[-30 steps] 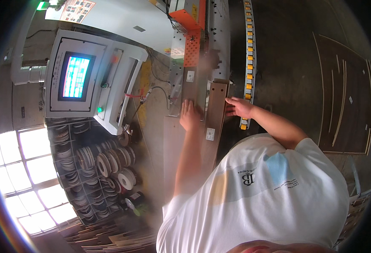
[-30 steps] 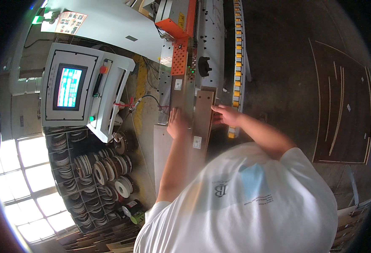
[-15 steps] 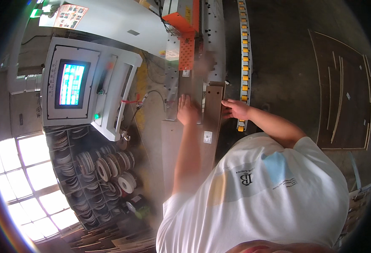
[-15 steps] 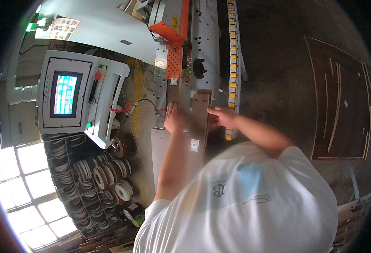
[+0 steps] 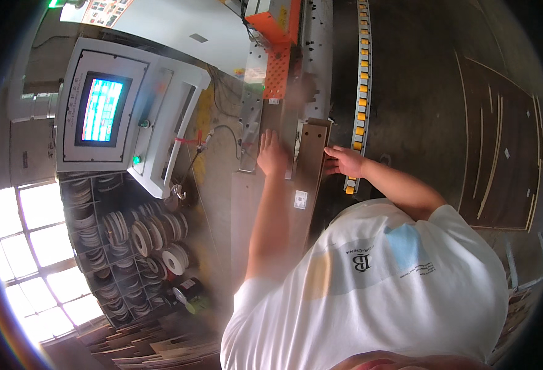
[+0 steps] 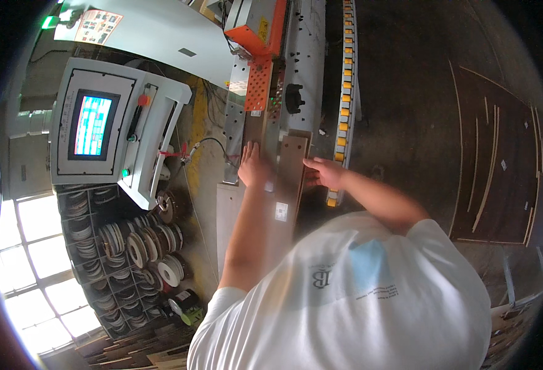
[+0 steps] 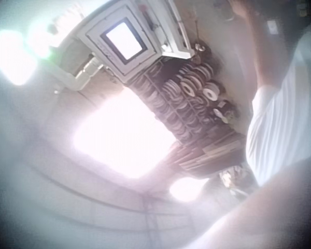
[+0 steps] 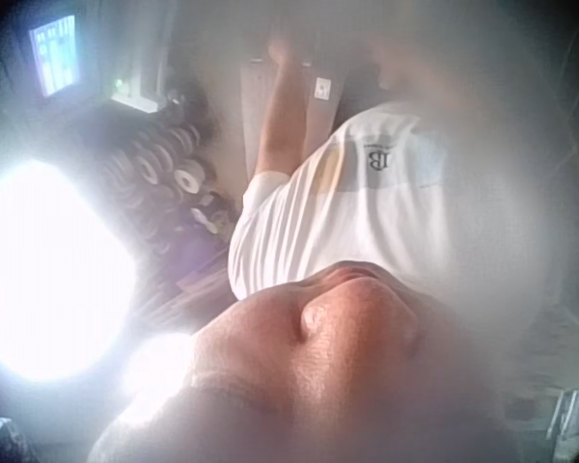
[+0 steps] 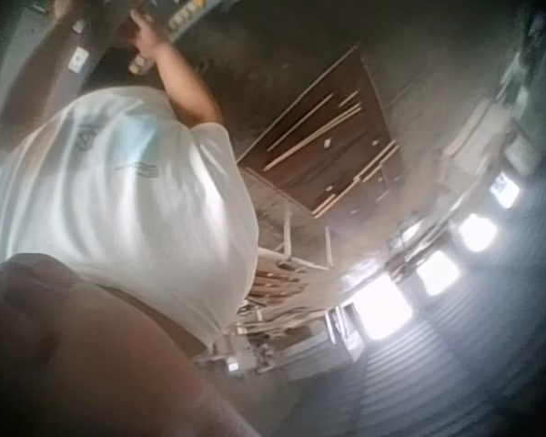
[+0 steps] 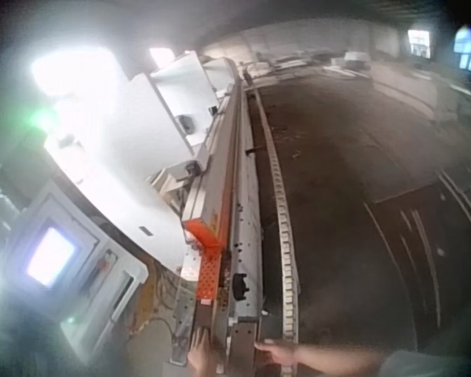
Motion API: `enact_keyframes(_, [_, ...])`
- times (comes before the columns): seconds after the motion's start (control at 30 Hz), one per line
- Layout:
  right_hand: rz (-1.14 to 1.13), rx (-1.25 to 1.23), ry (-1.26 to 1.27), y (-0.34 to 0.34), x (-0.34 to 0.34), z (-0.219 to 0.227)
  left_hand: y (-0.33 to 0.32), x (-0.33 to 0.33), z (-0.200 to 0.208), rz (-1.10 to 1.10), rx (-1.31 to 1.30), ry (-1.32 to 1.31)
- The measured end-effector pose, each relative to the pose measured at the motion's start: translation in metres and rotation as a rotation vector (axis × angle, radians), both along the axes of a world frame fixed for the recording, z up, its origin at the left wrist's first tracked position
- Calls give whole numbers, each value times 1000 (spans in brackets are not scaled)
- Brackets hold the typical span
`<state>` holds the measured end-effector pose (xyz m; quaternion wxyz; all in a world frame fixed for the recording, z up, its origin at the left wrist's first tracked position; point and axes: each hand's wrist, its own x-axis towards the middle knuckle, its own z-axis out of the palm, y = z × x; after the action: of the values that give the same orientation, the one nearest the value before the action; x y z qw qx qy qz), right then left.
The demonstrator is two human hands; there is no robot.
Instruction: The person picks up wooden panels from a stack, feeds them individually into an industrial edge-banding machine, and uses a handheld air blower to clean the surfaces and edges.
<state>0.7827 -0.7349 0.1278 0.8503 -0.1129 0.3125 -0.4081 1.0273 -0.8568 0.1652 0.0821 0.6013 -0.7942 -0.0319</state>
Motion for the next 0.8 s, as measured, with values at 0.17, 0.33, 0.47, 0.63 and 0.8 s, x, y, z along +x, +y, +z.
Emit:
enact_keyframes(0.17, [3,13,6,-1,-1,-3,-35,-29,-5,-3,-21,32])
enact_keyframes(0.33, [21,3,-32,0,3,-3,-56,-29,-15,-4,-30,55])
enact_keyframes(0.47, [-7,4,-31,0,4,5,-22,-4,-19,7,-23,54])
enact_keyframes(0.63, [-17,3,-6,-1,0,3,63,39,-4,9,-105,37])
enact_keyframes(0.8, [-5,40,-5,-3,3,1,107,75,-9,62,-170,1])
